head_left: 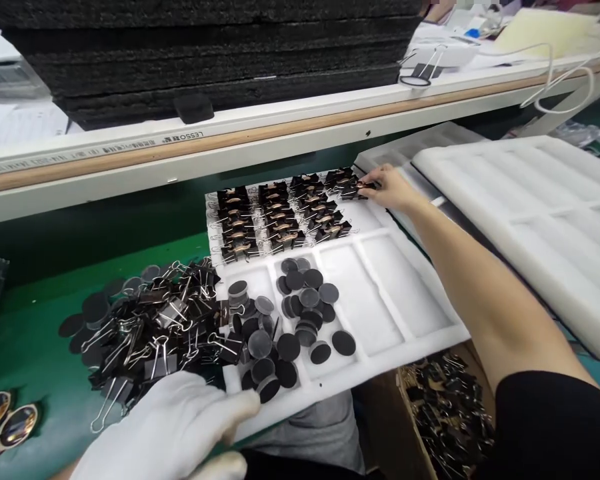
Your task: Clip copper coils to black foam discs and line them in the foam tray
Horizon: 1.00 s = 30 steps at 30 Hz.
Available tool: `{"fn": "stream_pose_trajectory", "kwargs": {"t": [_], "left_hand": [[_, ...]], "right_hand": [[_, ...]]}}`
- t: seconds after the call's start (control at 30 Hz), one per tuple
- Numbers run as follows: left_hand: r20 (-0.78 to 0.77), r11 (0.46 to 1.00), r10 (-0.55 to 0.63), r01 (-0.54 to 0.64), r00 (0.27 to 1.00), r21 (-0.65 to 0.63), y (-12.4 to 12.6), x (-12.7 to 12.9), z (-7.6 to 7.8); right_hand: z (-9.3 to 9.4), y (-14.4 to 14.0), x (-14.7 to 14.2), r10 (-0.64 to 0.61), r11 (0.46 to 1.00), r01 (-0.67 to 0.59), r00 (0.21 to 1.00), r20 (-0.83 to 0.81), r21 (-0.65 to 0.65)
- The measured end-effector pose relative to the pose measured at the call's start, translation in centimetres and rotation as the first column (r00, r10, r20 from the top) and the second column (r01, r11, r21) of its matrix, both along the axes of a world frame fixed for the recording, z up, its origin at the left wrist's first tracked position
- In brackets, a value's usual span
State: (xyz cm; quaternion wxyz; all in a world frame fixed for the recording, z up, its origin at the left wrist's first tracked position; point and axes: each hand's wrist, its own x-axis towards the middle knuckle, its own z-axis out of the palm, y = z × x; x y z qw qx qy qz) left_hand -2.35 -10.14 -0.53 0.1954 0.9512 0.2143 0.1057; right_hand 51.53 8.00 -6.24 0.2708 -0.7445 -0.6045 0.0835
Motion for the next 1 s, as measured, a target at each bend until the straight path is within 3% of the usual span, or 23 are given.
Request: {"fn": "stream_pose_trajectory", "kwargs": {"t": [0.17,0.43,0.53,0.73,1.0], "left_hand": [[-0.004,1.0,0.001,-0.001,1.0,-0.024,0.7,0.0,0.0],[-0.004,0.996,-0.088,0.088,0.996,-0.004,1.3,1.0,0.6],[0.001,0.995,-0.095,0.094,0.996,0.024,1.0,1.1,0.8],[-0.036,0.993,-0.093,0.095,0.995,0.075,0.3,0.8,1.6],[-0.075,0.965,-0.065,0.082,0.995,0.249,-0.4,0.1,2.8]], "right_hand": [[-2.5,1.8,0.2,0.021,0.999,-0.022,1.0,0.02,0.042],[-1.9,1.3,0.6,0.082,0.997,-0.082,0.997,0.015,-0.001],[-2.2,0.3,0.2,0.015,0.999,-0.015,1.0,0.02,0.031],[-4.1,-1.8,-1.0,-0.286,0.953,0.281,0.958,0.028,0.118],[-4.0,-2.9,-1.7,-0.276,0.957,0.276,0.961,-0.002,0.087]]}}
